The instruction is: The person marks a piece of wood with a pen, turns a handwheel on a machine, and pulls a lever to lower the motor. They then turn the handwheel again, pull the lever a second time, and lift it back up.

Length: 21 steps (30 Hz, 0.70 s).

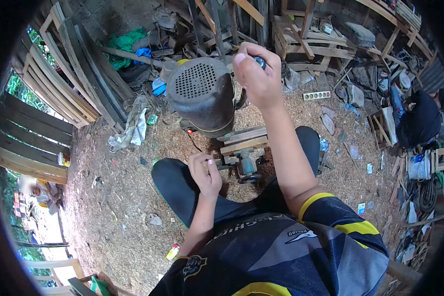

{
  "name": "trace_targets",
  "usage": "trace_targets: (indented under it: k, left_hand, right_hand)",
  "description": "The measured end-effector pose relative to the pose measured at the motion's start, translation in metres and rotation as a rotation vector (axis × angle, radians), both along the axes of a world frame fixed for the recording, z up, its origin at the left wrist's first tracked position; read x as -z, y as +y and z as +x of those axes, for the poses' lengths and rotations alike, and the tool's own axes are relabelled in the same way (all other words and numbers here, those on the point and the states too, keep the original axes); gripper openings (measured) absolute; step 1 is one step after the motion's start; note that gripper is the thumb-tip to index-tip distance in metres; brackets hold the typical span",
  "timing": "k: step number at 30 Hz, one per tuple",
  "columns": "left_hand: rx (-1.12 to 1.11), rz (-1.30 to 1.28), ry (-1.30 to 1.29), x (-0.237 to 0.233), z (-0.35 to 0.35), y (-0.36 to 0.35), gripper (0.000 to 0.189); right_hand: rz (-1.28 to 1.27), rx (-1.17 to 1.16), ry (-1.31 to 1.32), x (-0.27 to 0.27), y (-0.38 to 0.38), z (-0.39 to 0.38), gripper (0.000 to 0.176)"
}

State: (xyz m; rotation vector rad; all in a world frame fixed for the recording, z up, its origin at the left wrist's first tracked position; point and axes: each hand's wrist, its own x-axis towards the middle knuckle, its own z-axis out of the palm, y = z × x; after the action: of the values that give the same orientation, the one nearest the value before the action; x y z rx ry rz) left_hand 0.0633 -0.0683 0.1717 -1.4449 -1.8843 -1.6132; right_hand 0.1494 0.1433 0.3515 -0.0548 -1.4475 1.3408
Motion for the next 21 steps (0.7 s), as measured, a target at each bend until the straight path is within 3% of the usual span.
trace_targets:
  k: [4,7,11,12,18,21]
  left_hand:
    - [0.06,-0.186,-0.228,0.04,0.001,0.004,0.008]
    - [0.099,-0.448,-0.088,0.088,0.001,0.011,0.013]
    - [0.344,-0.922,-0.13,0.11,0.022,0.006,0.022]
    - [0.406,-0.801,-0.06,0.127,0.023,0.001,0.025]
    - [0.481,-0.945,0.015,0.171,0.025,0.004,0.023]
    - [0.419,-0.888,0.031,0.18,0.027,0.008,0.014]
  right_hand:
    - [-0.011,-0.01,0.024,0.0,-0.002,-0.001,0.028]
    - [-0.003,-0.013,0.016,0.001,-0.001,0.0,0.028]
    - [0.001,-0.035,0.019,0.002,0.0,0.001,0.028]
    - [0.011,-0.04,0.03,0.003,0.0,0.001,0.027]
    - [0.01,-0.016,0.04,0.002,-0.003,0.0,0.027]
    - [0.015,0.001,0.042,0.003,-0.003,0.0,0.027]
